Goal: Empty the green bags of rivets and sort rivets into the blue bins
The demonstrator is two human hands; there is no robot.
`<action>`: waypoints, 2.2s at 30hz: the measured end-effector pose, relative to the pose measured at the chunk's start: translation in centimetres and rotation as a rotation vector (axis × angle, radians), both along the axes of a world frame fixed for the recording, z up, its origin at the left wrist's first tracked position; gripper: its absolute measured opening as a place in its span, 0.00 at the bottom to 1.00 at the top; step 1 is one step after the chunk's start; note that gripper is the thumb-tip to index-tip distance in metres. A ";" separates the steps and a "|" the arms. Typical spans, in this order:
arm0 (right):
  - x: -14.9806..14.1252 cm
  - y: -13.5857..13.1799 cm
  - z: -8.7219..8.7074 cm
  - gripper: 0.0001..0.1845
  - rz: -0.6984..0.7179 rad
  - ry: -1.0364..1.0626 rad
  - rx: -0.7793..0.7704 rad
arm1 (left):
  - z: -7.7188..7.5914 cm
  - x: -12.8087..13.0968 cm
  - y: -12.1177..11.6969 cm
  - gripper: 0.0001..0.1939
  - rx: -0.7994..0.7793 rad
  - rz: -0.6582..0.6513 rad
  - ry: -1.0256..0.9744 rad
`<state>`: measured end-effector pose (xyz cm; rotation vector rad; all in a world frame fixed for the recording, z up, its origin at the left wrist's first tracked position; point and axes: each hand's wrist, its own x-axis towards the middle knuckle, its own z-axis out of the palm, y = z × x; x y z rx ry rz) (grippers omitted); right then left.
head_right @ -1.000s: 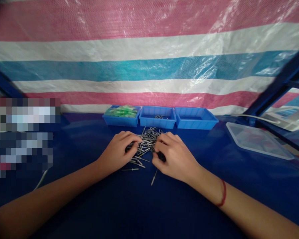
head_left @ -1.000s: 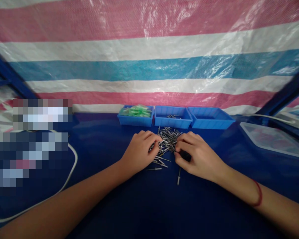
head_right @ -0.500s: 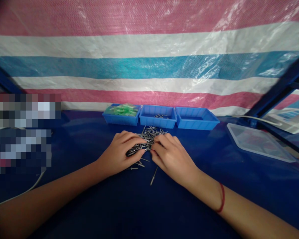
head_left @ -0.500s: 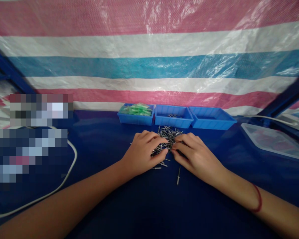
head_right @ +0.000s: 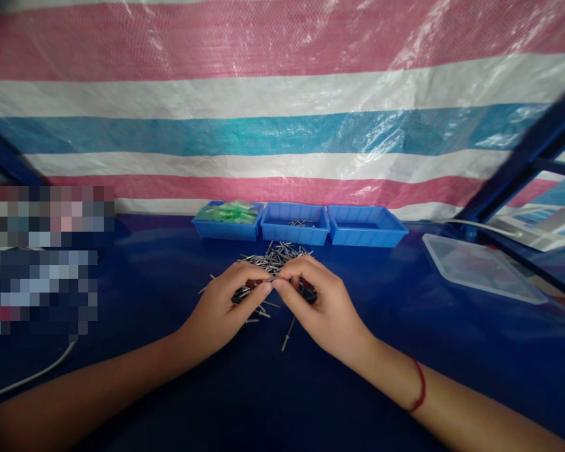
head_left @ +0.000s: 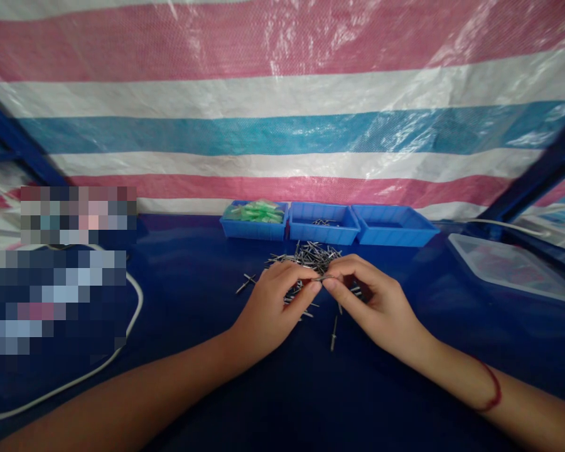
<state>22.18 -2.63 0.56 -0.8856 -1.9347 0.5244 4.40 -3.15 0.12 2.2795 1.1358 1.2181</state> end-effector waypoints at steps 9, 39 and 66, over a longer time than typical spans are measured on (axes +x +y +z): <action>0.2 -0.1 0.2 0.03 0.018 -0.010 0.054 | -0.1 0.2 -0.1 0.02 -0.002 0.012 0.036; 2.2 6.3 1.9 0.10 -0.407 -0.495 0.303 | 0.0 -2.9 3.8 0.10 0.039 0.051 0.301; 3.0 2.7 -0.4 0.07 -0.234 -0.257 0.125 | 1.5 1.2 5.6 0.09 0.201 -0.061 0.724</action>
